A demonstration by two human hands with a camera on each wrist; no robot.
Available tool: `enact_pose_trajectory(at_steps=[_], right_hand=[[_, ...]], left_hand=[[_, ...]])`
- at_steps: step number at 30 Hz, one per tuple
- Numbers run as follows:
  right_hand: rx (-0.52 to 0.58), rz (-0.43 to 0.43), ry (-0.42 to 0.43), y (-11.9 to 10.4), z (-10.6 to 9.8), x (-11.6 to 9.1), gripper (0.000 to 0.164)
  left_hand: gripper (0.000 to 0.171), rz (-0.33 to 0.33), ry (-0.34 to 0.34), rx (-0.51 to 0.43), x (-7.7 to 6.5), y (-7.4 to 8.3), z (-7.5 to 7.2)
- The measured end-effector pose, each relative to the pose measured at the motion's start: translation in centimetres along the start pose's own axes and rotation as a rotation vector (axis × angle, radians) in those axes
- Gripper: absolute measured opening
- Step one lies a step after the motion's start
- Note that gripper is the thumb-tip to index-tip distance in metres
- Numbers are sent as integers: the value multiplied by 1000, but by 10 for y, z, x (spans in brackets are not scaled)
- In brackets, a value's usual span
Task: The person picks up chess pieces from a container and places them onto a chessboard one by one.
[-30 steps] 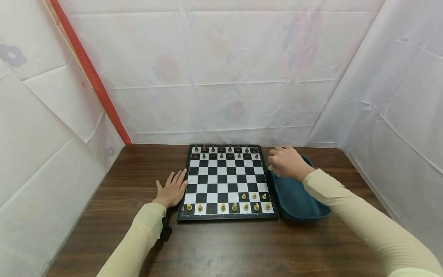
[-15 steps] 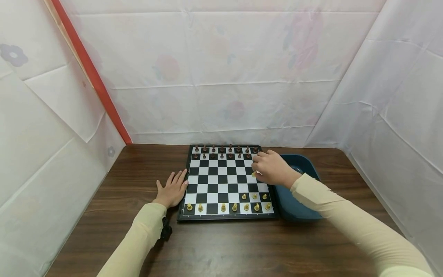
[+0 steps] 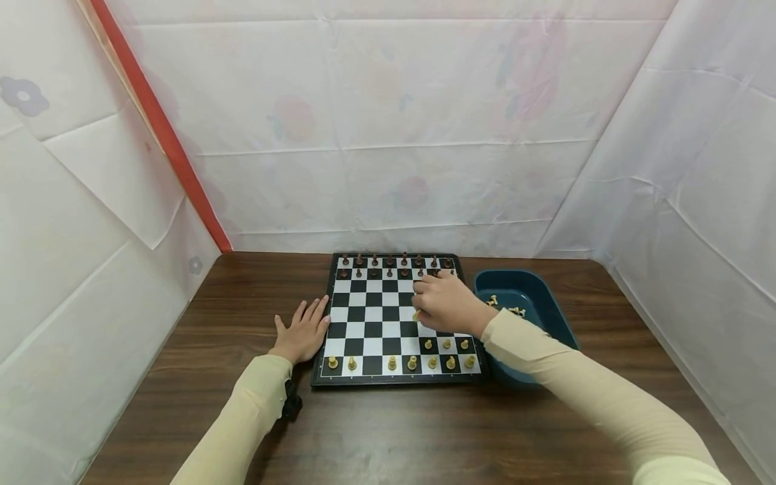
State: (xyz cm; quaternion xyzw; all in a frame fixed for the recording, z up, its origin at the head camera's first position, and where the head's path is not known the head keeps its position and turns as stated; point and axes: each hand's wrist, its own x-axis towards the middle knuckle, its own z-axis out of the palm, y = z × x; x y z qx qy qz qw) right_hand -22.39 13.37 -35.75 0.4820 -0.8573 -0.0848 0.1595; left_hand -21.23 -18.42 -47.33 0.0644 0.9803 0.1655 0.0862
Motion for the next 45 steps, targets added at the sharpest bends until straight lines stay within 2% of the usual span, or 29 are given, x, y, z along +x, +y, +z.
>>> enact_pose_trajectory(at_steps=[3,12,21,25,36,45], right_hand=[[41,-14,1,-8,2,5,7],[73,-83,20,-35,5,22,7],[66,-157,0,-60,8,35,10],[70,-166,-37,-68,13,36,11],[54,-188,-43,-78,30,37,8],[70,-169,-59,-74,24,37,9]], left_hand=[[58,0,0,0,0,1,0],[57,-7,-6,1,-2,3,-3],[58,-16,-8,-3,-1,3,-3],[58,-9,-5,-3,0,4,-3],[57,-5,-6,1,0,4,-2],[58,-13,-6,2,0,3,-3]])
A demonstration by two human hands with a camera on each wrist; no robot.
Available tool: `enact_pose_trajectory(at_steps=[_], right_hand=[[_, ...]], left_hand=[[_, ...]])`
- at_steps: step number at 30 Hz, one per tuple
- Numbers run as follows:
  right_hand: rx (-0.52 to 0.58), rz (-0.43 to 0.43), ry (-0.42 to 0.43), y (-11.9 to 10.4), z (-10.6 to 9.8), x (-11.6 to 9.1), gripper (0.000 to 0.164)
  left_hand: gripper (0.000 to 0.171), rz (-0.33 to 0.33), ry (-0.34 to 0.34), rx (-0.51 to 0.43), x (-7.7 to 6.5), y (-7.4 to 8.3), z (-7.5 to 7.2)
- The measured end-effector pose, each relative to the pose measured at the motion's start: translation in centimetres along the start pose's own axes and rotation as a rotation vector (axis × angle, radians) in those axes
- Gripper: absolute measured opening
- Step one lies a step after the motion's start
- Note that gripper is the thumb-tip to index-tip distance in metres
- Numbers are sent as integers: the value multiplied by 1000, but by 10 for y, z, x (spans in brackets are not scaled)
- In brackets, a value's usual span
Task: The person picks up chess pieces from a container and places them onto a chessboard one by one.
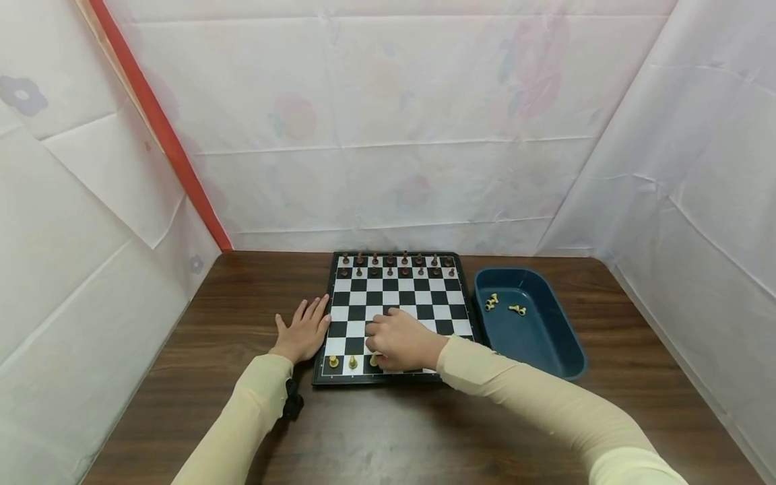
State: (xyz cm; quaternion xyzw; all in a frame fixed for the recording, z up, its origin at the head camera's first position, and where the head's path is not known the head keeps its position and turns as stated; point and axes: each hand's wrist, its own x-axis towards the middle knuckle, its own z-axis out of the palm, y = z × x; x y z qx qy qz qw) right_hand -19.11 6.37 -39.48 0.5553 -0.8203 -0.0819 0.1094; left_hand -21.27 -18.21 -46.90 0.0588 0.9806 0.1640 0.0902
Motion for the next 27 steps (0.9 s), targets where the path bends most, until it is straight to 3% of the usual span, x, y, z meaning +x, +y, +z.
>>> enact_pose_trajectory(at_steps=[14,27], right_hand=[[22,127,27,43,-21,-20,11],[-19,322,15,91,-26,-80,8]], left_hand=[[59,15,8,13,-2,-9,1],[59,15,12,1,-2,-4,1]])
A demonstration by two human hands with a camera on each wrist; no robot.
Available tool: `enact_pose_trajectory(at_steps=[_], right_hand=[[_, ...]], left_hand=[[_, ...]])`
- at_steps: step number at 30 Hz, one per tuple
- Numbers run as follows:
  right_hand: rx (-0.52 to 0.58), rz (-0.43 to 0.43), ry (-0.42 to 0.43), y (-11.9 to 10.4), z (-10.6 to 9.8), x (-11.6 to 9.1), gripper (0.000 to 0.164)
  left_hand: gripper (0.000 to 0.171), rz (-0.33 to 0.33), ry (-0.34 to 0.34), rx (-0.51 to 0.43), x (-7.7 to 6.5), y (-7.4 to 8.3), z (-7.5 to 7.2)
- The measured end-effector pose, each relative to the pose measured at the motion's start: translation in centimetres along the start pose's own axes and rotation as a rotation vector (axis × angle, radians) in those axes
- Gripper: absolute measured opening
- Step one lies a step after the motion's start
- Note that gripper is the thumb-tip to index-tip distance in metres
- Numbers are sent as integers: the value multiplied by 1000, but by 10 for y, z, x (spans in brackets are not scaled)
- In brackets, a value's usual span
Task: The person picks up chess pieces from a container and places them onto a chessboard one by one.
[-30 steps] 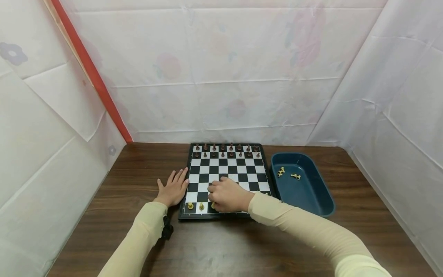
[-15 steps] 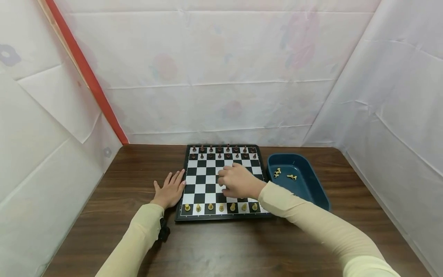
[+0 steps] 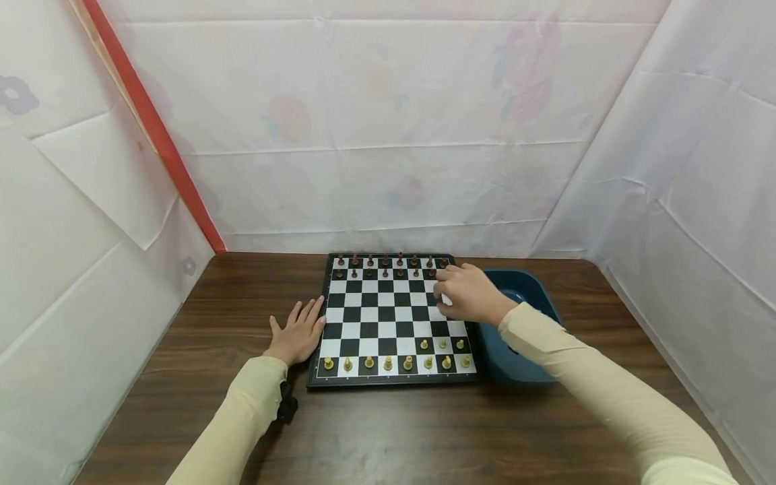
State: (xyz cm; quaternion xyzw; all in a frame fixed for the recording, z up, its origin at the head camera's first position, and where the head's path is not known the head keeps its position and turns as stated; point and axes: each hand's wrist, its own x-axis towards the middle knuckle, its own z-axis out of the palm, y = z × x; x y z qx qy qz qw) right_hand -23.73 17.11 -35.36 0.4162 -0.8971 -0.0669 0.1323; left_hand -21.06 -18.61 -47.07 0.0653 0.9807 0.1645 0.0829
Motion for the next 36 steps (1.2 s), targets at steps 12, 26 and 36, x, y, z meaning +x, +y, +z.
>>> enact_pose_trajectory(at_steps=[12,26,36], right_hand=[[75,135,0,46,14,-28,5],[65,253,-201,83,47,-47,4],[96,357,-336,85,59,-57,38]], left_hand=[[59,2,-14,15,1,-3,-2],[59,-15,-10,0,0,-1,-4],[58,-13,-6,-4,-1,0,-4]])
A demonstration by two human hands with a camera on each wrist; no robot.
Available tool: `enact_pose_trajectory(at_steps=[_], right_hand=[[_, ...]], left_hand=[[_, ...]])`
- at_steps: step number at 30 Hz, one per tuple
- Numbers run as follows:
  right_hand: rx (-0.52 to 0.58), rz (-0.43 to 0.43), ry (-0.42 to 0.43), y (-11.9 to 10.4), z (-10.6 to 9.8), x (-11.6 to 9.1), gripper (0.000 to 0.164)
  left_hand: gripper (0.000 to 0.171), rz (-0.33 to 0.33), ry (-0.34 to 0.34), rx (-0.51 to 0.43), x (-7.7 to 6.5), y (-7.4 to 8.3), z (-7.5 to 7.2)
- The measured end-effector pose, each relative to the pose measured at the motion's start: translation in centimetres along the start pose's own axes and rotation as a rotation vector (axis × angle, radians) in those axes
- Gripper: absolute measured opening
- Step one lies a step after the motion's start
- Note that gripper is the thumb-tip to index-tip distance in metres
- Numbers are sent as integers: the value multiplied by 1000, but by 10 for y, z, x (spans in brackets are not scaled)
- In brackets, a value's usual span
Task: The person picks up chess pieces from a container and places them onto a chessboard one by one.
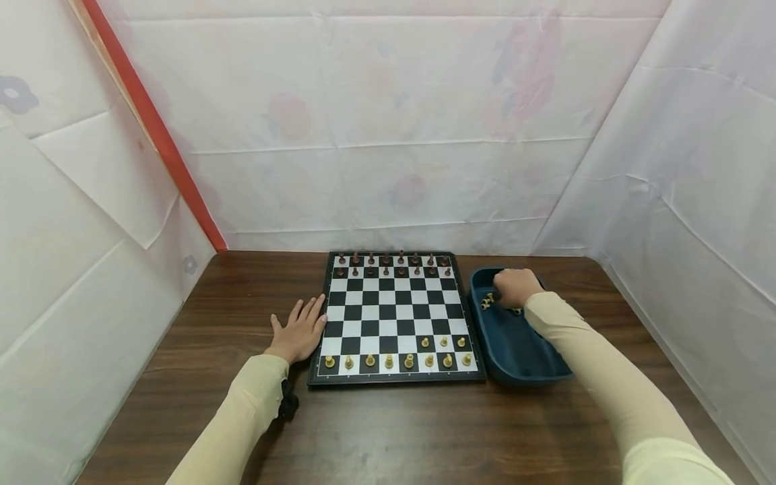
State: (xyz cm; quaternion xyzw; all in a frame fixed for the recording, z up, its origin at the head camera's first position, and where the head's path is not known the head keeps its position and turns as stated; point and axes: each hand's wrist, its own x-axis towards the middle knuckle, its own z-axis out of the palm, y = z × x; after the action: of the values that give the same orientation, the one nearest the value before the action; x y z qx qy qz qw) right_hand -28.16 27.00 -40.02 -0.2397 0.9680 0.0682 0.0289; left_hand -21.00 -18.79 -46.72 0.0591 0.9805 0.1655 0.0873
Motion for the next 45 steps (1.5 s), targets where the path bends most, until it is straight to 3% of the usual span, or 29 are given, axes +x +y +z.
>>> enact_pose_trajectory(at_steps=[9,21,26,32,38,45], right_hand=[[-84,-3,-31,5,13,-1,23],[-100,-48,49,8,24,0,25],[-87,-43,46,8,22,-1,29],[10,7,16,10,13,0,34],[78,33,-20,11,1,-2,30],[74,-13,19,10,-7,-2,20]], left_hand=[[58,-4,-4,6,-1,1,-2],[57,2,5,-4,-1,2,-1],[57,-3,0,-4,-1,2,-1],[58,-8,-4,3,0,2,-2],[58,-9,-11,0,0,2,-3],[58,-16,-13,10,0,3,-2]])
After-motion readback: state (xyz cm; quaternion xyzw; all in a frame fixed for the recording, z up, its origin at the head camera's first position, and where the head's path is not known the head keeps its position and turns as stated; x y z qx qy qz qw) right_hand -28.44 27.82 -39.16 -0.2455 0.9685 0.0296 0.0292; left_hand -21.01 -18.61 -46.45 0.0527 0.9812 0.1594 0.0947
